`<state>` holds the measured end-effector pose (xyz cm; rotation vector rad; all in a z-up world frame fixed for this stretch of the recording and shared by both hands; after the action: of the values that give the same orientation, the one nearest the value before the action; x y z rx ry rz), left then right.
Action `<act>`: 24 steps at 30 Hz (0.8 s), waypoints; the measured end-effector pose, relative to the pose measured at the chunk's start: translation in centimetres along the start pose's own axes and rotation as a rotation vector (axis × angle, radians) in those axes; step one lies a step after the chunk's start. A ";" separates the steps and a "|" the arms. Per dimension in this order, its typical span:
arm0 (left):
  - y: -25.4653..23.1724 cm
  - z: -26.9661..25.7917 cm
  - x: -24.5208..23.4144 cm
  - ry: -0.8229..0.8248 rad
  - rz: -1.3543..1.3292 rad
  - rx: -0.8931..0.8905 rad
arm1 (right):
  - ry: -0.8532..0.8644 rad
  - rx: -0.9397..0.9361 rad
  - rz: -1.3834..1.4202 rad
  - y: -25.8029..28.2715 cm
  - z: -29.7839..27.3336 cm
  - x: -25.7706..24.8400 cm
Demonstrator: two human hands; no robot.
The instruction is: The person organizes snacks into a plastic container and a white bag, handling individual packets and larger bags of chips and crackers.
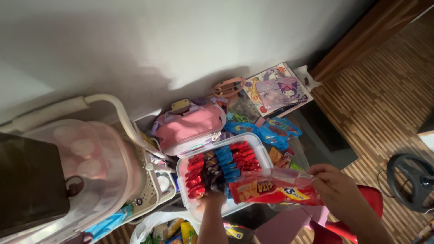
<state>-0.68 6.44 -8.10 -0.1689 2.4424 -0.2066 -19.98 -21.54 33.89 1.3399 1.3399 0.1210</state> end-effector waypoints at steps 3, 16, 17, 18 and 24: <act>-0.3 0.5 0.1 0.025 0.055 0.022 | -0.016 0.100 -0.025 -0.9 -0.1 0.0; -3.4 -12.0 -10.3 0.069 0.236 0.515 | 0.005 0.049 -0.017 0.5 -0.3 0.1; -3.8 -15.7 -14.1 -0.027 0.031 0.520 | 0.010 0.071 -0.022 0.5 -0.3 0.3; -5.0 -19.6 -17.4 -0.101 -0.191 0.574 | 0.015 0.094 -0.027 0.3 -0.4 0.3; -17.8 -34.5 -17.9 0.224 -0.027 1.108 | -0.001 -0.256 -0.044 4.1 -1.7 0.8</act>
<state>-7.82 -4.24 32.62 0.3263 2.1716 -1.5784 -18.50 -18.55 36.94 1.0942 1.3042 0.2531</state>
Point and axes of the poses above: each hand's wrist, its own z-axis towards the middle knuckle, its own x-axis out of the palm, y = z × x, the point moved 8 cm from there along z, towards the middle knuckle, and after that the axes turned 4 degrees about y, right-handed, at the moved point
